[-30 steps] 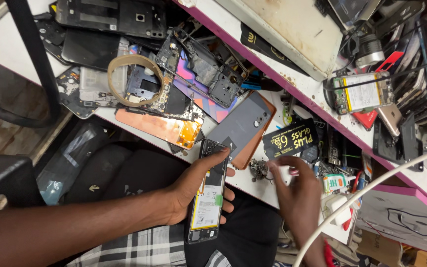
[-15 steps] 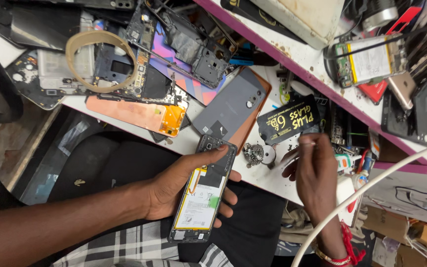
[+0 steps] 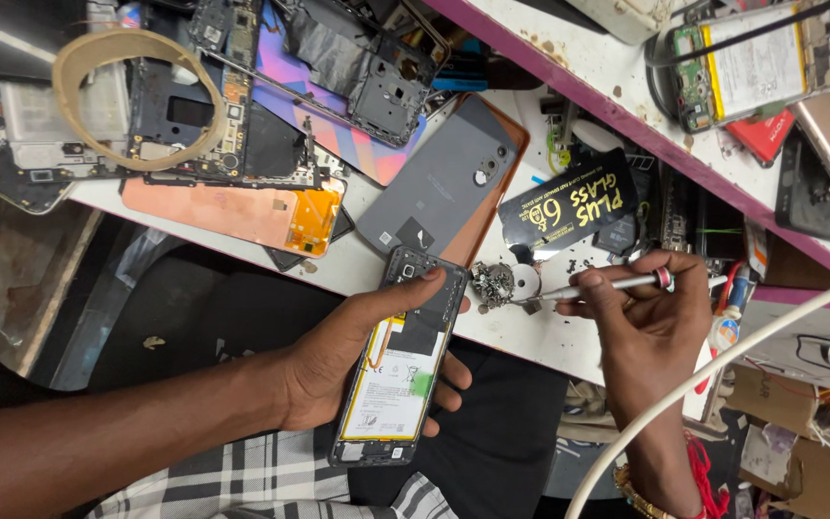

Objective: The person uses a screwdriver to unscrew and remove small internal components from a mobile phone on a repair bench.

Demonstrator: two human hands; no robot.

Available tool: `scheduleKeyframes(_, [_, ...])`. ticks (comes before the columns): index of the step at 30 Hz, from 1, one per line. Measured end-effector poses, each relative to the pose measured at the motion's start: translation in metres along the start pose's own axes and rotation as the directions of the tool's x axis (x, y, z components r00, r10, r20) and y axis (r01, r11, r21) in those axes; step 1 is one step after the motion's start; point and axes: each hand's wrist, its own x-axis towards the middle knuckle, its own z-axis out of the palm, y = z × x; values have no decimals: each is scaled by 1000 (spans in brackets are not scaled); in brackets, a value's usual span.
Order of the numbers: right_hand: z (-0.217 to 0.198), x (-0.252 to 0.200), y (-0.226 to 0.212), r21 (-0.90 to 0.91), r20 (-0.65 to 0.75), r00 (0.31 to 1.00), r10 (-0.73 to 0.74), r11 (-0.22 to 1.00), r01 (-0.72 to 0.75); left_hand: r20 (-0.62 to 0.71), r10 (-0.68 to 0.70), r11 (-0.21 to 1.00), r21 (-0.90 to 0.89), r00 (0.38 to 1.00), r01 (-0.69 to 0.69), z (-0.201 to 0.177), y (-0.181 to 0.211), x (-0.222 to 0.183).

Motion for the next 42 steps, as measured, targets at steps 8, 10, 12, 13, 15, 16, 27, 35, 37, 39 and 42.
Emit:
scheduleKeyframes(8, [17,-19,-19,-180,-18,995,-97,979,92,-15,-1,1000,-7,1000,1,1,2,1])
scheduleKeyframes(10, [21,-24,-20,-191,-2,992,-127,974,124,-14,0,1000,-7,1000,0,2,2,1])
scheduleKeyframes(12, [23,-26,-20,-193,15,989,-148,970,148,-11,3,1000,-7,1000,-3,2,3,2])
scheduleKeyframes(13, [25,-27,-20,-189,23,988,-154,970,156,-6,4,1000,-6,1000,-4,2,3,2])
scheduleKeyframes(15, [27,-28,-19,-167,30,986,-164,972,167,6,6,1000,1,1000,-6,1,5,2])
scheduleKeyframes(16, [28,-29,-19,-149,29,985,-168,974,170,7,8,1000,3,1000,-8,1,5,2])
scheduleKeyframes(27, [30,-31,-20,-178,29,979,-201,963,203,34,21,1000,17,999,-22,2,4,3])
scheduleKeyframes(35, [30,-32,-21,-183,34,980,-198,962,201,65,36,999,16,997,-37,3,5,3])
scheduleKeyframes(37, [29,-31,-21,-181,36,977,-211,960,214,66,38,999,20,997,-39,3,4,3])
scheduleKeyframes(39, [30,-31,-22,-180,33,976,-215,959,217,64,38,999,31,997,-40,4,5,2])
scheduleKeyframes(42, [31,-31,-22,-181,25,977,-213,960,214,50,41,998,41,998,-43,4,5,3])
